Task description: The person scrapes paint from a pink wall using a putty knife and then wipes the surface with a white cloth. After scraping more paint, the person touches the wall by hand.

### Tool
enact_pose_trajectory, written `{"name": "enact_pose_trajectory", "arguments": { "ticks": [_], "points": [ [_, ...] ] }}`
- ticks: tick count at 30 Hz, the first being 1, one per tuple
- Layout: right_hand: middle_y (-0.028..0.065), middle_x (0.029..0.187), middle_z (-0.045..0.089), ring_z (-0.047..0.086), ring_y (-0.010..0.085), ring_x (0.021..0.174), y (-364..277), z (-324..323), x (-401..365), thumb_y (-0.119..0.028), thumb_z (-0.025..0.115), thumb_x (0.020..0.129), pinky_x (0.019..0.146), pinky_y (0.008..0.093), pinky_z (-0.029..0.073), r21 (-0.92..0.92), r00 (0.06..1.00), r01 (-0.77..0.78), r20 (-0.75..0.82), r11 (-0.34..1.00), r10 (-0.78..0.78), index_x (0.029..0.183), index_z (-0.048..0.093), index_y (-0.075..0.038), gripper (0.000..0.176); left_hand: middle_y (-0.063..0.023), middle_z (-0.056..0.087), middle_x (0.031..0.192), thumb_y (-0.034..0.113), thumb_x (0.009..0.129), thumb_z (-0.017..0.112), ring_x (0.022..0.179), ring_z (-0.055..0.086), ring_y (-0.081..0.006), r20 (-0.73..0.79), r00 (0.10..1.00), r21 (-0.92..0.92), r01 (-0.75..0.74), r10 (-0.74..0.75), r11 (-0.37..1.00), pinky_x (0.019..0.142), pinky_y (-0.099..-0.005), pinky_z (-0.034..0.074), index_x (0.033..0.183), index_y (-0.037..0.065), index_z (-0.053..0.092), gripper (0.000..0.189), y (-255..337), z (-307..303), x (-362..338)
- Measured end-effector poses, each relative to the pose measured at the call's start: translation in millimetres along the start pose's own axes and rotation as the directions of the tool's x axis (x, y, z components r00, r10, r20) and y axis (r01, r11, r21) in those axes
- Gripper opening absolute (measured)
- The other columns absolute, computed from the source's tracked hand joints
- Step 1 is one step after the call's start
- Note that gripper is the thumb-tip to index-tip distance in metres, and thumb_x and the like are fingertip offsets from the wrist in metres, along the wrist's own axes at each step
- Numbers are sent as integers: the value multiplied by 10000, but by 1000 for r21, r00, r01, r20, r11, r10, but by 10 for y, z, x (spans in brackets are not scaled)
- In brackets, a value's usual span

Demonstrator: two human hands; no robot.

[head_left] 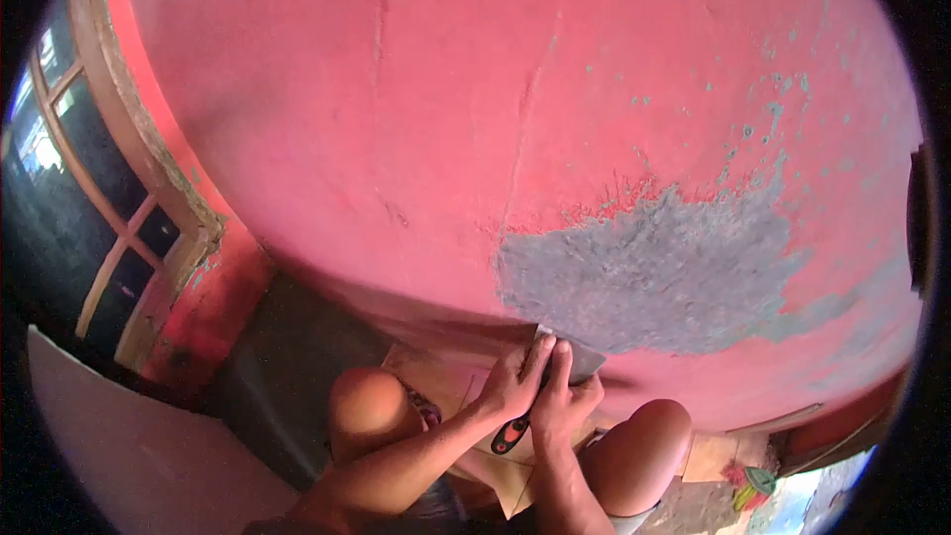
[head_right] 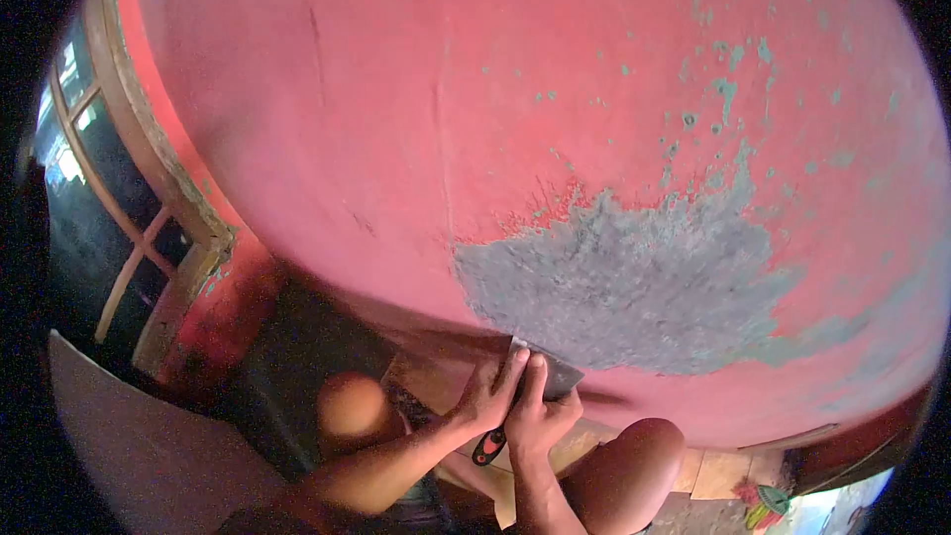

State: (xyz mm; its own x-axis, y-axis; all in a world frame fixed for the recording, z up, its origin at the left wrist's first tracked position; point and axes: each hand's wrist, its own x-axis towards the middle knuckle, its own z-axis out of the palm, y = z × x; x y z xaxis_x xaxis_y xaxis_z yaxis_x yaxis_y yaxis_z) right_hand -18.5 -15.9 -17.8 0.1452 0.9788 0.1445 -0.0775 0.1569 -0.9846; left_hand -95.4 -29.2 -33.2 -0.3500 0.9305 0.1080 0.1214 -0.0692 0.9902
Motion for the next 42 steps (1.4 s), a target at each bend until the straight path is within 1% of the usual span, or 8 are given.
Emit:
{"name": "enact_pose_trajectory", "arguments": {
  "ticks": [6, 9, 21, 30, 31, 34, 38, 42],
  "points": [
    [70, 840, 732, 627, 114, 755, 124, -37, -36, -178, 663, 976, 694, 281, 516, -116, 999, -33, 25, 993, 36, 961, 705, 71, 253, -209, 657, 825, 389, 1073, 441, 837, 682, -239, -28, 1000, 55, 9, -7, 998, 691, -406, 501, 1009, -38, 605, 462, -317, 29, -21],
    [67, 839, 726, 622, 111, 761, -57, -15, -6, -185, 675, 970, 693, 281, 514, 41, 999, -38, 13, 998, 38, 951, 701, 72, 259, -187, 657, 759, 365, 1074, 450, 773, 671, -229, -45, 999, -40, -25, 24, 999, 680, -393, 503, 943, -38, 628, 460, -26, 18, -15],
    [74, 862, 726, 623, 106, 792, -70, -28, -42, -179, 653, 986, 714, 278, 518, -34, 1000, -25, 14, 999, 26, 963, 703, 81, 265, -229, 667, 830, 395, 1069, 452, 826, 686, -245, -6, 997, 18, 73, -73, 997, 704, -399, 505, 1012, -17, 645, 459, -99, -13, -50],
    [76, 850, 724, 611, 105, 761, -70, 17, -2, -172, 652, 986, 692, 280, 514, 30, 999, 52, -1, 998, -52, 951, 692, 81, 258, -220, 678, 846, 342, 1071, 452, 804, 688, -292, 48, 999, -35, -6, 8, 999, 683, -404, 500, 1022, -28, 631, 414, 13, -52, 26],
    [77, 847, 723, 611, 108, 759, 51, 3, 19, -176, 654, 984, 695, 280, 512, -29, 996, 88, -11, 996, -88, 953, 692, 82, 263, -198, 663, 801, 345, 1073, 453, 764, 669, -253, -30, 996, 81, -85, 88, 993, 658, -405, 489, 984, -29, 632, 424, -96, 24, 11],
    [74, 839, 723, 610, 100, 767, 27, 2, -30, -187, 668, 977, 697, 280, 510, -48, 1000, -22, -14, 999, 21, 948, 693, 85, 274, -173, 612, 733, 360, 1076, 450, 728, 621, -183, -32, 998, -22, 59, -60, 998, 630, -401, 473, 937, -26, 623, 446, -134, 30, 10],
    [71, 848, 723, 611, 102, 769, -130, 27, -33, -183, 670, 974, 696, 274, 510, 1, 1000, -2, 0, 1000, 2, 948, 695, 86, 271, -148, 576, 710, 393, 1077, 447, 749, 577, -120, -14, 999, -61, 33, -34, 998, 621, -383, 463, 950, -23, 630, 472, -69, -8, 21],
    [68, 856, 726, 616, 103, 765, 206, -17, -43, -172, 660, 978, 692, 271, 511, -31, 998, -48, 27, 998, 48, 960, 700, 85, 261, -218, 641, 764, 409, 1071, 448, 764, 659, -206, -50, 997, 42, 56, -54, 998, 647, -409, 483, 974, -24, 635, 482, -272, 9, -30]
  ]
}}
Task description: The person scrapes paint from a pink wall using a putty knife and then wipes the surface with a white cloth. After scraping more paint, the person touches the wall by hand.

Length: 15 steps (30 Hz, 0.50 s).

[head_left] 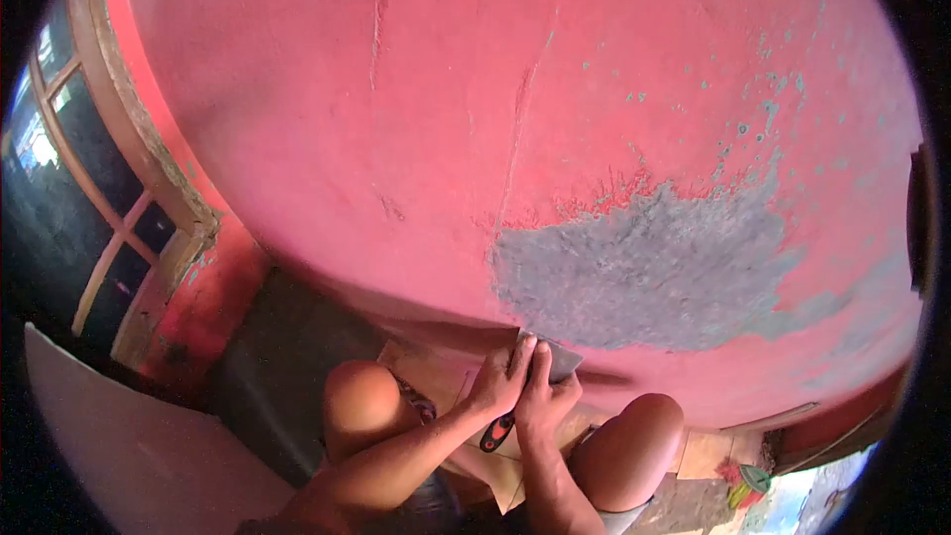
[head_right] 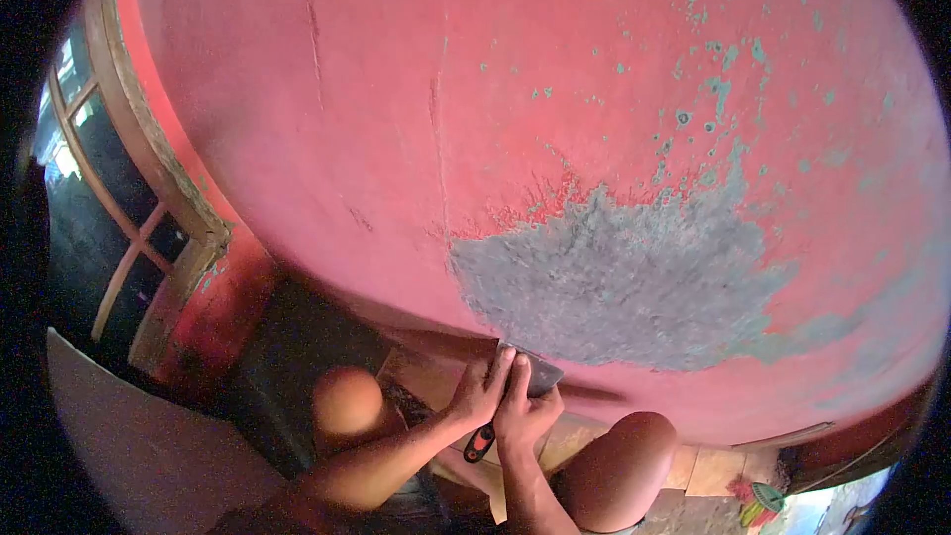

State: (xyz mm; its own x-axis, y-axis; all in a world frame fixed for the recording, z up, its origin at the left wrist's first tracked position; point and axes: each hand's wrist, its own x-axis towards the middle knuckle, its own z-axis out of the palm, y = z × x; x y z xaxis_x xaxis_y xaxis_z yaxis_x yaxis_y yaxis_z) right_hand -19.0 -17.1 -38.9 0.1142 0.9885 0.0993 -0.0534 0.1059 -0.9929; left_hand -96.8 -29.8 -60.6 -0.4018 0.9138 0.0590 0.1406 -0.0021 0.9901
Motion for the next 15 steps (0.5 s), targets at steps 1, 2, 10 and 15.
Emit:
{"name": "enact_pose_trajectory", "arguments": {
  "ticks": [1, 2, 10, 15],
  "points": [
    [69, 859, 727, 616, 102, 765, -42, 2, -16, -174, 660, 978, 692, 272, 511, 27, 1000, -16, 2, 1000, 16, 960, 700, 85, 263, -260, 661, 792, 438, 1061, 453, 778, 700, -324, 53, 986, 59, 152, -155, 987, 651, -427, 494, 963, -28, 639, 512, 49, -43, -5],
    [70, 861, 727, 616, 102, 766, -85, 14, -25, -176, 660, 978, 692, 274, 512, 57, 999, -32, 3, 998, 32, 960, 700, 86, 265, -262, 660, 787, 448, 1060, 452, 773, 701, -330, 17, 994, 39, 106, -107, 994, 647, -427, 496, 954, -30, 641, 524, 95, -47, -9],
    [80, 840, 742, 633, 99, 774, -61, 21, 7, -165, 660, 972, 704, 278, 523, -9, 996, 83, -22, 997, -83, 950, 713, 80, 252, -260, 647, 758, 449, 1068, 425, 756, 696, -291, -54, 996, 6, -75, 75, 997, 643, -420, 501, 960, -34, 661, 548, -15, 40, 71],
    [97, 846, 742, 639, 108, 778, -32, -10, 20, -158, 665, 962, 712, 293, 530, -62, 1000, 27, 0, 998, -27, 959, 708, 87, 249, -243, 630, 736, 433, 1072, 428, 729, 677, -237, -31, 999, 46, -29, 30, 999, 630, -414, 488, 942, -19, 657, 523, -12, 17, 14]
  ]
}}
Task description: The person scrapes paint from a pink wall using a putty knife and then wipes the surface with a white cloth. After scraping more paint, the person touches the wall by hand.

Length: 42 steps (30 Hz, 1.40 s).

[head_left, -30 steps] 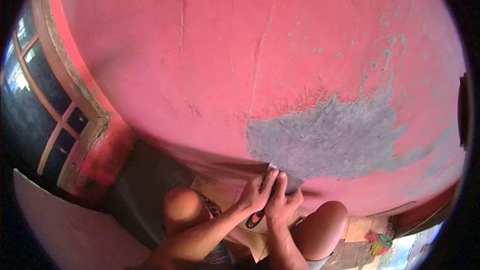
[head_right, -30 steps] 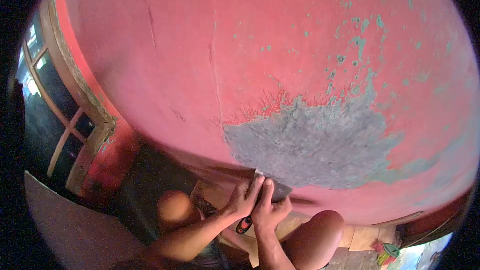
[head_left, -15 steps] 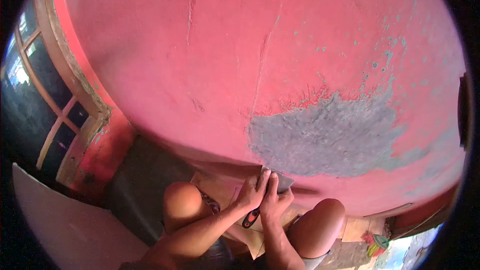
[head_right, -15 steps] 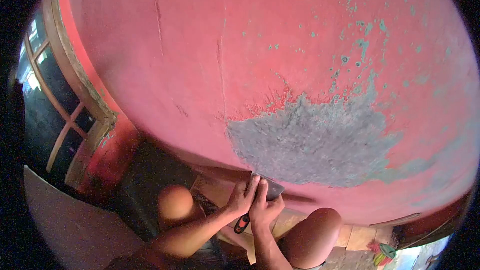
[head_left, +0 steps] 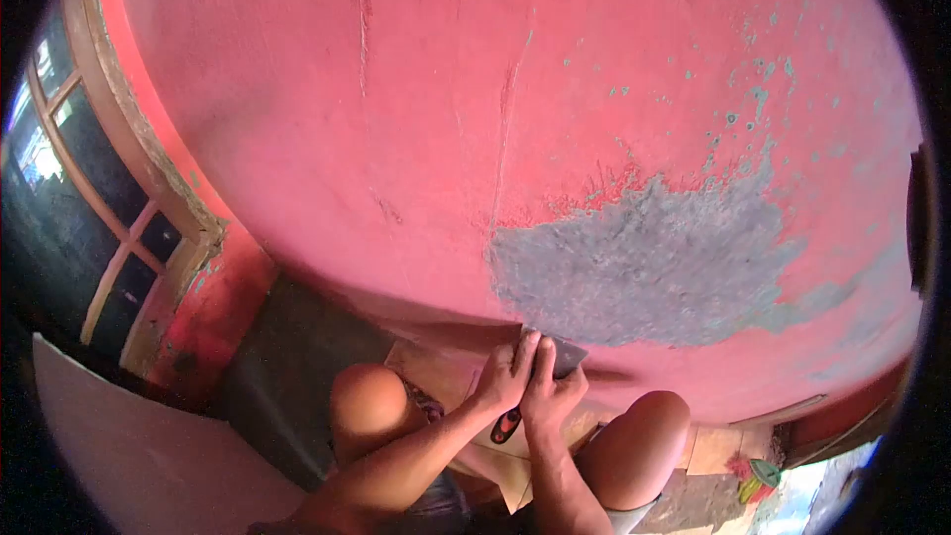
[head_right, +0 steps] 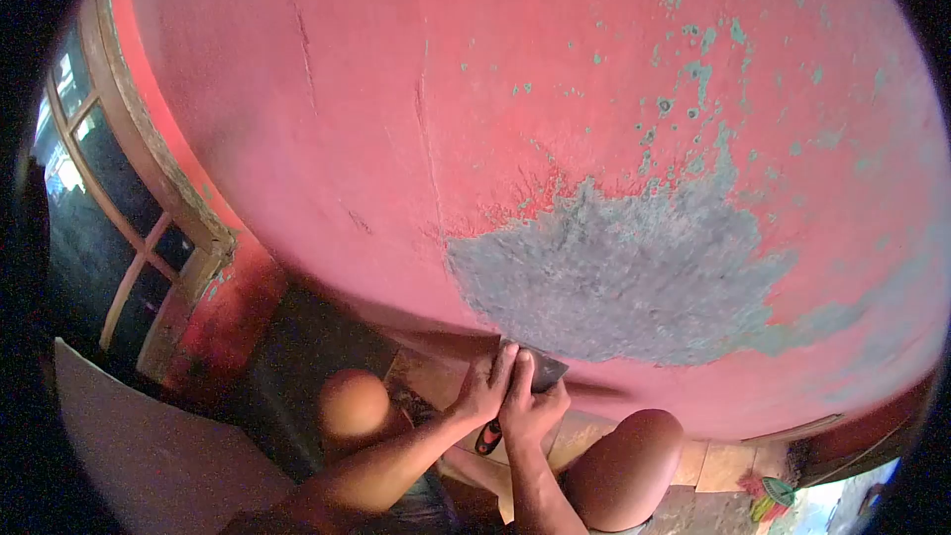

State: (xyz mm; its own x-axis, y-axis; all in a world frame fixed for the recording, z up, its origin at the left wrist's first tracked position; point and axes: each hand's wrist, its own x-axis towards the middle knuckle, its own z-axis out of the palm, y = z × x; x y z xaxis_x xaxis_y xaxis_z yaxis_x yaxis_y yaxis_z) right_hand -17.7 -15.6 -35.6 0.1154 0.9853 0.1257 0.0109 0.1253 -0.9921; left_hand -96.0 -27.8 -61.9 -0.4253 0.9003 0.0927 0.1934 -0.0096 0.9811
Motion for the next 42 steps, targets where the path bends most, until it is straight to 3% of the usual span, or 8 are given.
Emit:
{"name": "enact_pose_trajectory", "arguments": {
  "ticks": [14, 17, 21, 26, 29, 35, 38, 42],
  "points": [
    [109, 840, 736, 635, 116, 787, -181, 58, 11, -223, 672, 966, 703, 312, 526, 104, 1000, 30, -5, 994, -30, 957, 699, 76, 300, -221, 637, 775, 409, 1075, 431, 800, 676, -228, 35, 999, -62, -32, 35, 998, 685, -417, 501, 1008, -17, 631, 476, 125, -73, 50],
    [102, 846, 739, 646, 116, 806, 3, 8, -2, -207, 668, 968, 715, 308, 531, -34, 1000, 6, 23, 999, -6, 960, 704, 79, 289, -205, 651, 786, 418, 1072, 437, 831, 675, -219, -1, 999, 49, -45, 45, 998, 707, -413, 505, 997, -17, 635, 484, -106, -8, 30],
    [104, 814, 730, 633, 108, 749, -94, 70, -13, -197, 660, 971, 658, 293, 518, 78, 997, 62, -42, 995, -58, 944, 702, 80, 281, -281, 659, 833, 432, 1060, 454, 844, 716, -329, 26, 1000, -85, 12, -10, 996, 683, -423, 510, 994, -29, 647, 505, 128, -62, 12],
    [79, 836, 734, 634, 106, 754, 119, 5, -17, -191, 665, 970, 668, 287, 526, -61, 1000, 11, 2, 998, -11, 948, 711, 79, 275, -229, 674, 802, 443, 1063, 449, 837, 706, -282, 41, 991, 11, 128, -129, 992, 698, -411, 507, 982, -31, 659, 525, -138, -7, 5],
    [84, 839, 733, 633, 109, 748, -25, 48, -39, -196, 662, 972, 673, 288, 527, 97, 1000, -18, -24, 995, 20, 954, 710, 76, 277, -255, 661, 773, 436, 1060, 456, 800, 711, -344, 7, 999, -79, 50, -50, 996, 655, -426, 497, 948, -34, 654, 523, 66, -25, -21],
    [89, 868, 737, 638, 115, 800, 54, -1, -25, -204, 663, 976, 728, 303, 529, -65, 1000, 5, 0, 998, -5, 969, 707, 77, 284, -211, 631, 731, 448, 1064, 448, 769, 672, -217, 28, 999, -65, 42, -40, 997, 659, -409, 498, 936, -38, 637, 537, -40, 15, 1],
    [89, 866, 737, 640, 118, 792, -132, 42, -16, -205, 668, 974, 719, 301, 530, 106, 1000, -6, -16, 994, 8, 964, 707, 80, 288, -183, 600, 692, 427, 1065, 460, 730, 610, -154, 8, 1000, -88, -14, 14, 996, 635, -396, 486, 930, -38, 636, 514, 124, -40, 24],
    [84, 859, 735, 637, 113, 776, -11, -3, -32, -180, 664, 976, 703, 287, 525, 9, 1000, -10, -2, 1000, 10, 957, 705, 85, 268, -188, 621, 715, 404, 1073, 447, 747, 622, -158, 45, 999, -66, 20, -17, 998, 648, -389, 495, 941, -33, 644, 498, 14, -21, 8]
  ]
}}
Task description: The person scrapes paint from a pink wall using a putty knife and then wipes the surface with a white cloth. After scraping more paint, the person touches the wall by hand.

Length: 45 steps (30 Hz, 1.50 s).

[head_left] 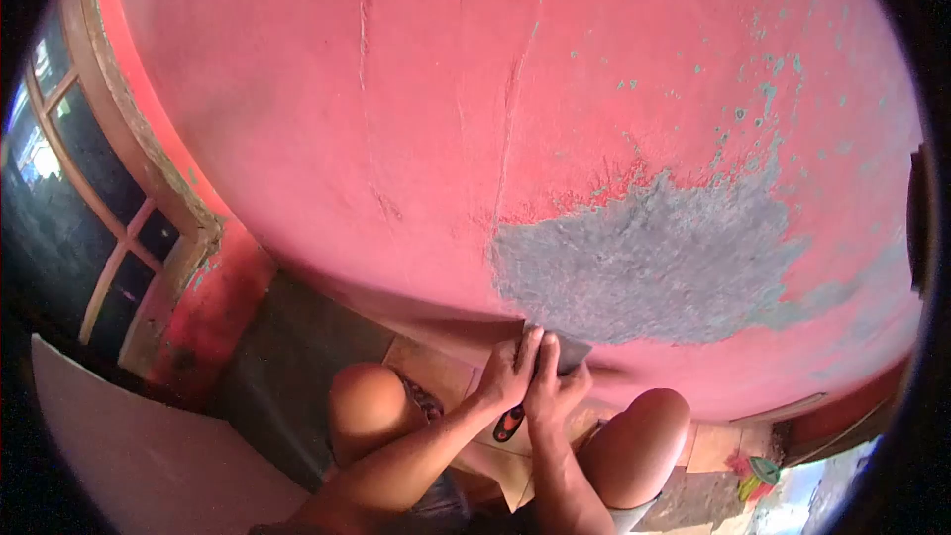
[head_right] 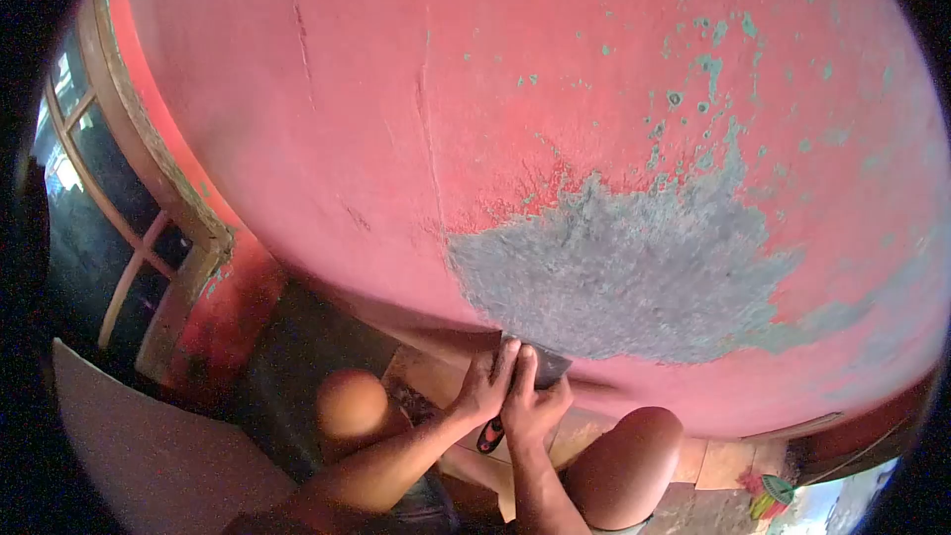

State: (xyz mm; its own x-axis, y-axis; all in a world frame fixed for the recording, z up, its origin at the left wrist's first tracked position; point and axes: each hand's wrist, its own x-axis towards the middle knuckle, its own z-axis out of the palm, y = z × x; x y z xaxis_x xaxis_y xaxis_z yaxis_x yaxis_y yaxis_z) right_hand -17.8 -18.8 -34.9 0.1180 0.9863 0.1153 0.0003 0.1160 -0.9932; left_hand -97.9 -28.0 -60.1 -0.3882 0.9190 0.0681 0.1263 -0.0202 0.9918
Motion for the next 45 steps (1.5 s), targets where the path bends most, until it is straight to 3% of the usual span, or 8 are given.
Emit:
{"name": "enact_pose_trajectory", "arguments": {
  "ticks": [2, 5, 10, 18, 21, 35, 36, 45],
  "points": [
    [80, 851, 733, 630, 110, 764, 105, -13, -1, -177, 664, 975, 690, 282, 519, -71, 1000, -11, 2, 997, 11, 959, 700, 87, 267, -183, 626, 719, 405, 1073, 447, 743, 619, -160, -25, 999, -18, 42, -43, 999, 646, -386, 493, 935, -30, 643, 497, -48, 26, -36],
    [87, 843, 731, 629, 117, 761, -130, 58, 31, -206, 674, 969, 685, 296, 517, 159, 999, 28, -28, 987, -24, 965, 695, 90, 297, -173, 643, 738, 414, 1075, 440, 745, 622, -167, 0, 1000, -46, 1, -1, 999, 648, -388, 494, 931, -22, 643, 502, 211, -30, 5],
    [76, 846, 731, 625, 99, 774, 75, 23, 0, -163, 662, 974, 687, 276, 518, -36, 1000, 13, -9, 999, -14, 960, 707, 84, 251, -166, 625, 708, 443, 1072, 439, 740, 627, -165, -42, 999, -26, 30, -31, 999, 634, -389, 485, 925, -25, 639, 530, -27, 28, -18],
    [77, 850, 734, 629, 103, 777, 58, 40, 19, -175, 665, 973, 705, 286, 524, 22, 1000, -19, -4, 1000, 19, 946, 713, 79, 260, -225, 614, 696, 449, 1066, 437, 715, 666, -241, -99, 988, 82, -109, 117, 991, 627, -423, 485, 925, -42, 641, 550, -58, 38, 17],
    [79, 842, 736, 627, 106, 764, 97, 50, 2, -176, 662, 971, 704, 289, 524, 120, 1000, -11, -8, 993, 12, 929, 708, 79, 262, -236, 599, 688, 446, 1062, 446, 696, 662, -260, -69, 997, 13, 48, -47, 999, 613, -431, 476, 928, -40, 634, 538, -78, 24, -32],
    [76, 842, 731, 620, 101, 776, 78, 38, 24, -161, 651, 980, 701, 282, 517, 34, 1000, 21, 4, 999, -21, 955, 706, 83, 252, -180, 624, 707, 436, 1070, 440, 735, 637, -168, -114, 986, 62, -116, 123, 991, 613, -408, 478, 935, -24, 639, 519, -154, 45, 21],
    [76, 842, 730, 618, 101, 775, 63, 32, -2, -172, 654, 979, 700, 283, 517, 24, 1000, 6, 8, 1000, -6, 956, 707, 80, 259, -178, 623, 708, 429, 1071, 443, 741, 638, -173, -39, 999, 19, 5, -4, 1000, 632, -402, 486, 940, -23, 641, 511, -133, 7, -10],
    [81, 837, 734, 624, 103, 767, -62, 28, 20, -197, 666, 975, 688, 285, 520, 72, 1000, 21, -19, 997, -20, 940, 704, 83, 285, -223, 651, 769, 417, 1065, 459, 766, 669, -225, -23, 999, -20, 21, -22, 1000, 647, -418, 490, 927, -28, 649, 504, -70, 29, 14]
  ]
}}
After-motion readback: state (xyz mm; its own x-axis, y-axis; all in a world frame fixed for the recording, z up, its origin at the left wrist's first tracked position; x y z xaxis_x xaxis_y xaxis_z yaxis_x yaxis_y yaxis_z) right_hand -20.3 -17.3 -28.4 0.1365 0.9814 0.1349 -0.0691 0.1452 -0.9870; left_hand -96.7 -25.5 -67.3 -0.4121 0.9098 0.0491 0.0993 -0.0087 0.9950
